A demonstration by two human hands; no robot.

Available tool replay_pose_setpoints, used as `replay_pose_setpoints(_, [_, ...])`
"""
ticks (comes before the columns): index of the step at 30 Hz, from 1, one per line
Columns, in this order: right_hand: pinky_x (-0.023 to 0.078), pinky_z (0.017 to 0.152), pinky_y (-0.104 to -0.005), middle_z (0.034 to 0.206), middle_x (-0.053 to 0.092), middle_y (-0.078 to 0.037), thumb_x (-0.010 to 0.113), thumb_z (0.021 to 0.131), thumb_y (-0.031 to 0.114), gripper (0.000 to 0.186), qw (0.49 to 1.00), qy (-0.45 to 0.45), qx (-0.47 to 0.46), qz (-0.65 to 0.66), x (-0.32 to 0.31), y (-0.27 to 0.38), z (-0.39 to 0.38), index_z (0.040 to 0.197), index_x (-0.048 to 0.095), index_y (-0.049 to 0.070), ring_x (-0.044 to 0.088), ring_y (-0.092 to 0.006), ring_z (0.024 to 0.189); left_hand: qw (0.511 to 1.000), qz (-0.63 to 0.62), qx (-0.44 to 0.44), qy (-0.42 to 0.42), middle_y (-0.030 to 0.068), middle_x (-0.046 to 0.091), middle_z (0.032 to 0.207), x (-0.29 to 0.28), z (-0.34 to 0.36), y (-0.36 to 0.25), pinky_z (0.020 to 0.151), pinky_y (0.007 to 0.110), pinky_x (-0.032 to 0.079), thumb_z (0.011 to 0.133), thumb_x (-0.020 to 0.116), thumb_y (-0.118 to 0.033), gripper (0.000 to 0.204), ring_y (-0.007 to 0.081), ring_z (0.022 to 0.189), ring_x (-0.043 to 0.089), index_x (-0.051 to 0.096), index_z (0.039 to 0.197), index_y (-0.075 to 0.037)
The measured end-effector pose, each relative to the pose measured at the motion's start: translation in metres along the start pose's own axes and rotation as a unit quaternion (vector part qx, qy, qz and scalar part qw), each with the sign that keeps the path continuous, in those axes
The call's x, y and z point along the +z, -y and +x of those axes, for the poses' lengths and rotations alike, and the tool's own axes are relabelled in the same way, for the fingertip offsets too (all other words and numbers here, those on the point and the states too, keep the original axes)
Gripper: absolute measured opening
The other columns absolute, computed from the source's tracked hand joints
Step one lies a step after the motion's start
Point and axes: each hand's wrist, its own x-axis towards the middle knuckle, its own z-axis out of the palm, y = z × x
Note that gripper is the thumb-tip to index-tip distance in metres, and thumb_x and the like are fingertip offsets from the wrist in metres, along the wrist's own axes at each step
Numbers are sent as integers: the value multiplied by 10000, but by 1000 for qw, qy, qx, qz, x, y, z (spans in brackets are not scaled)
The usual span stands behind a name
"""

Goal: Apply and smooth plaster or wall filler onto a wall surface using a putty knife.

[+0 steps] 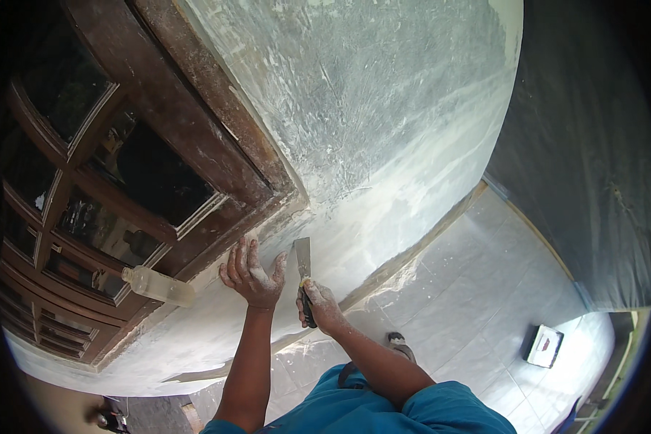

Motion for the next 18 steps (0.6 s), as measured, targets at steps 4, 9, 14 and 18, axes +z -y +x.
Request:
replay_pose_setpoints(4, [469,437,-282,670,537,-24,469,1050,467,406,999,-3,-11,-43,-10,2,3,936,524,82,542,-124,497,1000,-9,1,12,68,578,1389,-3,0,2,1112,497,224,896,695,-507,554,253,1268,517,596,1299,-139])
replay_pose_setpoints(9, [449,449,-265,672,535,-11,477,1054,425,367,992,-17,-52,-115,-33,22,13,949,555,82,516,-104,501,1000,-14,-4,27,63,582,1389,-8,2,0,1110,492,229,907,692,-477,532,255,1268,521,599,1307,-139])
replay_pose_setpoints(14, [449,487,-255,664,534,2,473,1056,405,377,977,-51,-55,-200,-48,24,10,962,591,59,509,-87,532,999,-19,-8,34,53,555,1415,-8,-1,0,1104,504,248,865,737,-469,601,263,1304,490,592,1334,-124])
replay_pose_setpoints(18, [460,509,-269,647,536,6,493,1046,417,392,960,-68,-81,-261,-47,44,18,950,604,53,516,-88,540,1000,-18,-3,23,53,555,1416,-8,1,0,1106,506,245,862,739,-460,598,264,1305,489,592,1333,-122])
